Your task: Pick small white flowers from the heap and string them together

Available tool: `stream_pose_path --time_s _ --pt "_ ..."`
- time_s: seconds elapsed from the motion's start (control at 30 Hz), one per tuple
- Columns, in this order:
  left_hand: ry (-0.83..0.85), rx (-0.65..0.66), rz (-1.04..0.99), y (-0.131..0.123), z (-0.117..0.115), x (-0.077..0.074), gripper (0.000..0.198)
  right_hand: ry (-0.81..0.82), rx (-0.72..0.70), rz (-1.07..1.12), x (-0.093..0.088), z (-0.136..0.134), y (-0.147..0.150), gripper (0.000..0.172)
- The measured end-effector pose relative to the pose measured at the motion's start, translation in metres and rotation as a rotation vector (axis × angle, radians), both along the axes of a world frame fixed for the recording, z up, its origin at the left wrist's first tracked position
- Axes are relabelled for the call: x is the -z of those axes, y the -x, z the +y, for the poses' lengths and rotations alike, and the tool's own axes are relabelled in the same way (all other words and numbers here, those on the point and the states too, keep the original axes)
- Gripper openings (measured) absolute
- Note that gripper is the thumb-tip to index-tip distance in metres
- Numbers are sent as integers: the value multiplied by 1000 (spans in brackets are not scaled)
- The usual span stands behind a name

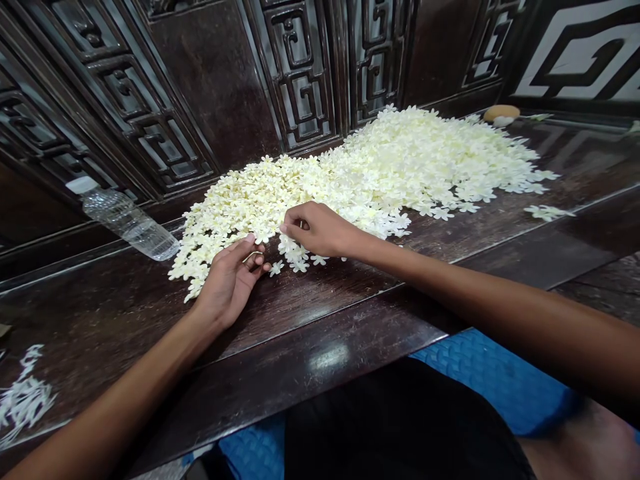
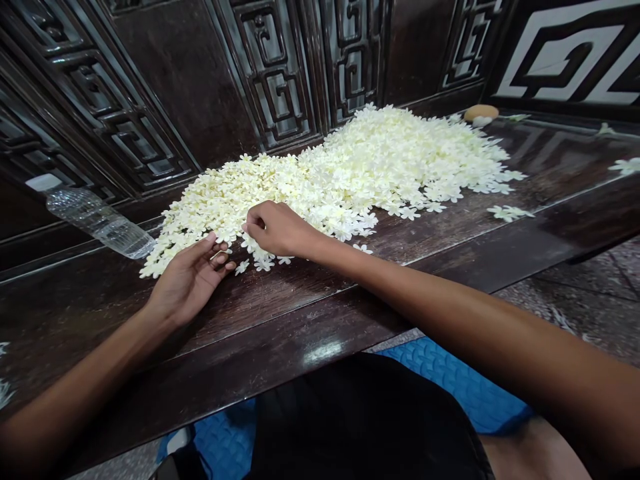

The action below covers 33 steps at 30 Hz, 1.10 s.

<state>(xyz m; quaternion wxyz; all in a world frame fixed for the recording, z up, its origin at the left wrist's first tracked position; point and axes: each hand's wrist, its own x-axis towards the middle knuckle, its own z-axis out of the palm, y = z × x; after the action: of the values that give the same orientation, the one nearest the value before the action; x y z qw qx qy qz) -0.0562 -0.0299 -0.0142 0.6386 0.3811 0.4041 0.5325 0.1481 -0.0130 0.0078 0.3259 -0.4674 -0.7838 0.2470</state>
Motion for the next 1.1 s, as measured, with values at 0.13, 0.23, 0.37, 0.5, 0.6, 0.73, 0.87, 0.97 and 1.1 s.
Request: stream_pose_path --time_s 0.13,0.23,0.37,0.5,0.6,0.73,0.87,0.97,1.1 --pt "3 1 -3 0 0 0 22 2 25 -10 0 -3 3 28" --pt "4 5 1 0 0 1 21 20 24 33 0 -1 2 29" --pt "6 10 6 1 0 1 23 232 3 204 1 3 -1 17" --pt "6 18 11 1 0 1 22 362 -56 341 2 5 -2 10" --pt "6 18 14 1 0 1 24 384 -93 359 2 4 -2 9" --pt "4 21 13 1 0 2 24 330 -131 356 1 3 -3 12" --pt "4 23 13 1 0 2 22 297 -150 323 2 5 -3 20" --pt "3 27 14 0 -1 1 22 304 -148 303 5 7 -3 23" --pt "2 25 14 0 0 0 21 225 -139 262 8 6 -1 19"
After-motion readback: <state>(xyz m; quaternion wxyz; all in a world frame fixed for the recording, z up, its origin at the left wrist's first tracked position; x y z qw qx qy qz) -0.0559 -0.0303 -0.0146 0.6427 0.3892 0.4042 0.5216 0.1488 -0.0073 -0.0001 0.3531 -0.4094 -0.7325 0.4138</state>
